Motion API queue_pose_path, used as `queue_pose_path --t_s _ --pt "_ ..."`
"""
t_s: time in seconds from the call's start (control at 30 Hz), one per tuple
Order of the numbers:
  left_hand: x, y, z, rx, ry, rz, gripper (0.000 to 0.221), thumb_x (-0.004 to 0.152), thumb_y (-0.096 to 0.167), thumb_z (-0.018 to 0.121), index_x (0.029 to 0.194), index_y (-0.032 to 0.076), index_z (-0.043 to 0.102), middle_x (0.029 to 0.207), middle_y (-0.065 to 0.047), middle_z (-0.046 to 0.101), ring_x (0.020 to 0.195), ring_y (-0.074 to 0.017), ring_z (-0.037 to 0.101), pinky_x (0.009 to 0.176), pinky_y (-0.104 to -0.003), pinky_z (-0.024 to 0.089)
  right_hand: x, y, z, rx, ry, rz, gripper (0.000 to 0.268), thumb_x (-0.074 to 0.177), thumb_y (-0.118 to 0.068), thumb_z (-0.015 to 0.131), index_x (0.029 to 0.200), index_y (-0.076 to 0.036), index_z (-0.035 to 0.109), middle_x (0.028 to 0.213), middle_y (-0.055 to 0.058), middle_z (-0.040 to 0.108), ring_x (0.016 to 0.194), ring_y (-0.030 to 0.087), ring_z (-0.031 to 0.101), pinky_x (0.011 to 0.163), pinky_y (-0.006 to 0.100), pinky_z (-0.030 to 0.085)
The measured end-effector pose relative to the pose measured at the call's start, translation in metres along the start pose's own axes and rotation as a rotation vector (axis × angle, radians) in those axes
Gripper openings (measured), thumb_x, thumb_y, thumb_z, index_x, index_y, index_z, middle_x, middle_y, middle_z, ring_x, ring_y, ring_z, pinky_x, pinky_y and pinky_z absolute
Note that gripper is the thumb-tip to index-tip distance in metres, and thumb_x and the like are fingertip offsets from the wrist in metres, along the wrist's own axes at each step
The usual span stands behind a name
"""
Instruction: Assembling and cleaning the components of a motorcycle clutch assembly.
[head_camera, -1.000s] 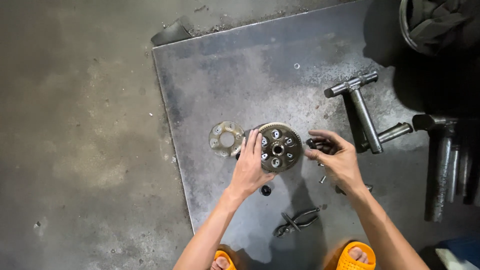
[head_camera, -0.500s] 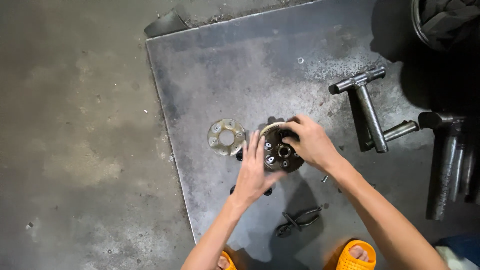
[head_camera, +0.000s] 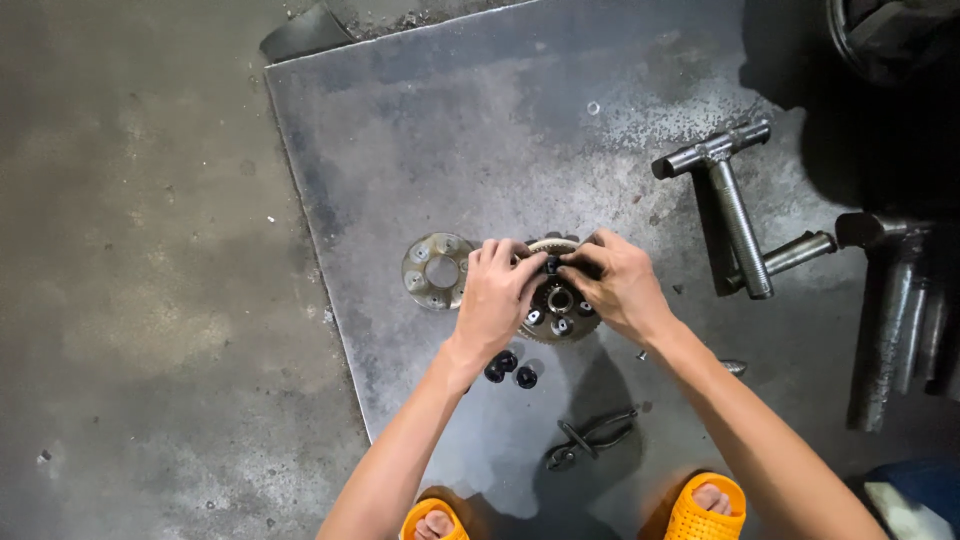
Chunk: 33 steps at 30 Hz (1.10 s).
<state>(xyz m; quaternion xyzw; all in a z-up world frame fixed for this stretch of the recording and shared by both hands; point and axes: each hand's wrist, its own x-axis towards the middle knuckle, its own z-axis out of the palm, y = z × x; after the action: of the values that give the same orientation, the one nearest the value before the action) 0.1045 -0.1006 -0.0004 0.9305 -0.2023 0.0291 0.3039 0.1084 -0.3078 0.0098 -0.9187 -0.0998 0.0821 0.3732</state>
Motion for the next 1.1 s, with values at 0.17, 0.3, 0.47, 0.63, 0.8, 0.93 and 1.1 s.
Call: queue_pose_path --t_s 0.17,0.3,0.47,0.63,0.8,0.93,1.1 --pt "0.000 0.005 0.005 0.040 0.003 0.042 0.014 0.093 0.020 0.070 0.106 0.013 0.071 0.098 -0.004 0.056 0.095 -0.0234 0.055 0.083 -0.038 0.045 0.005 -0.005 -0.005 -0.044 -0.083 0.079 0.010 0.090 -0.016 0.078 0.098 -0.011 0.078 0.087 0.012 0.069 0.081 0.029 0.071 0.071 0.039 0.058" --pt "0.002 0.014 -0.009 0.054 0.033 0.037 0.017 0.094 0.019 0.069 0.109 0.011 0.068 0.101 -0.004 0.054 0.097 -0.0245 0.055 0.081 -0.038 0.047 0.015 -0.015 -0.016 0.009 -0.100 0.089 0.015 0.085 -0.009 0.081 0.098 -0.005 0.078 0.090 0.020 0.071 0.084 0.037 0.072 0.073 0.045 0.060" --pt "0.011 0.014 -0.025 -0.357 -0.195 -0.492 0.040 0.095 0.024 0.071 0.127 0.001 0.065 0.118 -0.018 0.056 0.112 -0.0337 0.057 0.100 -0.045 0.051 0.023 -0.013 -0.033 0.061 -0.171 0.241 0.037 0.090 -0.025 0.082 0.119 -0.004 0.074 0.106 0.023 0.069 0.094 0.035 0.069 0.081 0.046 0.057" --pt "0.003 -0.013 0.013 -0.445 -0.251 -0.582 0.051 0.080 0.043 0.082 0.117 0.009 0.072 0.108 -0.012 0.059 0.105 -0.0346 0.062 0.096 -0.047 0.053 0.031 0.019 -0.008 0.078 -0.352 0.452 0.061 0.074 -0.047 0.090 0.122 -0.012 0.076 0.106 0.020 0.069 0.104 0.039 0.068 0.091 0.049 0.055" --pt "0.011 -0.009 0.008 -0.486 -0.242 -0.737 0.052 0.068 0.040 0.089 0.111 0.016 0.074 0.100 -0.009 0.061 0.096 -0.0344 0.067 0.089 -0.045 0.057 0.038 0.021 -0.005 0.209 -0.359 0.572 0.059 0.068 -0.046 0.094 0.116 -0.015 0.078 0.106 0.015 0.077 0.104 0.030 0.070 0.086 0.042 0.053" --pt "0.015 -0.008 0.005 -0.570 -0.225 -0.842 0.052 0.061 0.037 0.090 0.106 0.017 0.074 0.101 -0.009 0.063 0.094 -0.0323 0.071 0.082 -0.042 0.061 0.040 0.015 -0.007 0.155 -0.357 0.556 0.054 0.065 -0.041 0.094 0.111 -0.016 0.079 0.101 0.015 0.075 0.098 0.030 0.070 0.085 0.044 0.054" --pt "0.014 -0.007 0.013 -0.570 -0.199 -0.882 0.046 0.061 0.030 0.091 0.102 0.014 0.075 0.097 -0.008 0.062 0.090 -0.0305 0.072 0.079 -0.039 0.061 0.037 0.002 -0.012 0.253 -0.292 0.580 0.055 0.066 -0.035 0.098 0.110 -0.008 0.079 0.097 0.022 0.071 0.094 0.035 0.069 0.087 0.046 0.055"
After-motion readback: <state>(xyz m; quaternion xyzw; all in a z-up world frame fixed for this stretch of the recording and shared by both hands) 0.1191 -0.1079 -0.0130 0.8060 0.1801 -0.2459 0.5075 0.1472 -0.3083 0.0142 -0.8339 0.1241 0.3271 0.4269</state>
